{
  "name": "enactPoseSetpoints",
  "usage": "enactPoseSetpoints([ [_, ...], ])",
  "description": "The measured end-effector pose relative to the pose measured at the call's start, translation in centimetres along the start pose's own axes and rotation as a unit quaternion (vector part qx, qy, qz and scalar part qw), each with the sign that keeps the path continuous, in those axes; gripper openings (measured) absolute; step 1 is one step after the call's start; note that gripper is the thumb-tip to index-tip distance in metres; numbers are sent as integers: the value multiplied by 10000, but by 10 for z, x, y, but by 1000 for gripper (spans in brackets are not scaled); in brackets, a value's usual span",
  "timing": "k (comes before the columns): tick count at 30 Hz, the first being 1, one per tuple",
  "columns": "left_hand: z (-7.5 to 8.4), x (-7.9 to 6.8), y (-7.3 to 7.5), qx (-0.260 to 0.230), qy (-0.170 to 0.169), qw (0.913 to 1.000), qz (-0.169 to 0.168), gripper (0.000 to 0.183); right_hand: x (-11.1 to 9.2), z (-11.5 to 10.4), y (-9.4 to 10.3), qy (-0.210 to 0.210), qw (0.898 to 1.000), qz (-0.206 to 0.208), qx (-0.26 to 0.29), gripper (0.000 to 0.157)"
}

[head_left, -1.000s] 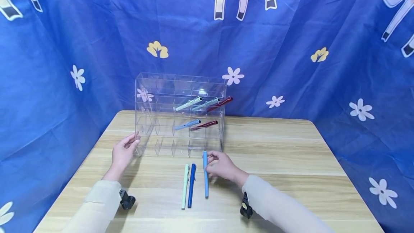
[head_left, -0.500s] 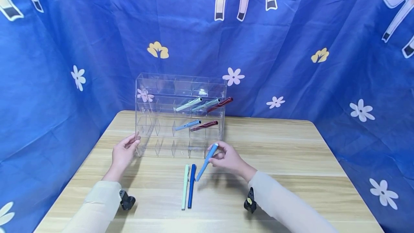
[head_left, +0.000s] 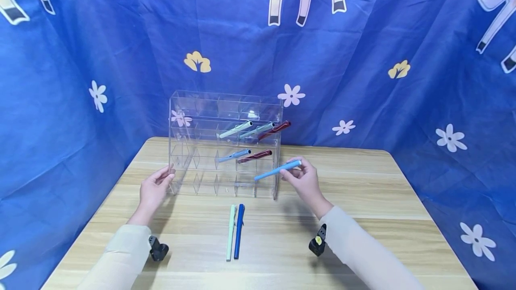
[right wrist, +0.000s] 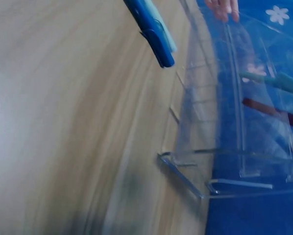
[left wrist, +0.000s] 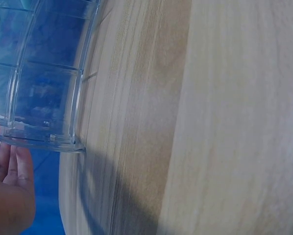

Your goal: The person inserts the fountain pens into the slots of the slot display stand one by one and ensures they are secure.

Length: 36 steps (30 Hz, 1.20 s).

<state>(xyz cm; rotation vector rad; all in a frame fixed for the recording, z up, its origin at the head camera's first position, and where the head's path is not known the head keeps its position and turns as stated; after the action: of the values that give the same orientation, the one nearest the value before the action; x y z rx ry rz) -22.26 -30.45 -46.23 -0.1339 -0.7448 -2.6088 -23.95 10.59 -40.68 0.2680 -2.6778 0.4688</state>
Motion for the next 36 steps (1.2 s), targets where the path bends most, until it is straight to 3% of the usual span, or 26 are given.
enactPoseSetpoints([
  [7, -1, 0, 0, -27, 24, 10000, 14, 37, 9, -9, 14, 477, 9962, 728, -34, 27],
  [17, -2, 0, 0, 61, -45, 10000, 24, 36, 13, -26, 9, 784, 9902, 1132, -217, 29],
  [22, -2, 1, 0, 93, 67, 9999, 21, 36, 16, -23, 6, 622, 9901, 1154, -511, 27],
  [28, -1, 0, -1, 23, -38, 10000, 38, 35, 19, -19, 0, 430, 9885, 1115, -925, 28],
  [36, -1, 0, -1, 73, -20, 9999, 101, 35, 19, -23, -10, 335, 9801, 886, -1747, 23],
])
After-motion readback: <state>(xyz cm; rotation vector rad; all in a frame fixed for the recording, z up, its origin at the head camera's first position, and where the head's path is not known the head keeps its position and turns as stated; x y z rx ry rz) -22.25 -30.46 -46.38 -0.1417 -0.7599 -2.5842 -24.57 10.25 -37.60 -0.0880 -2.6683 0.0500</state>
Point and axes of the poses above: each hand's wrist, its own x-axis towards the middle knuckle, its own y-axis out of the back of the hand, z = x × y, the point moved 3 cm from there along x, towards the middle knuckle, and after that the axes turned 11 degrees about x, right-handed, at the moved point
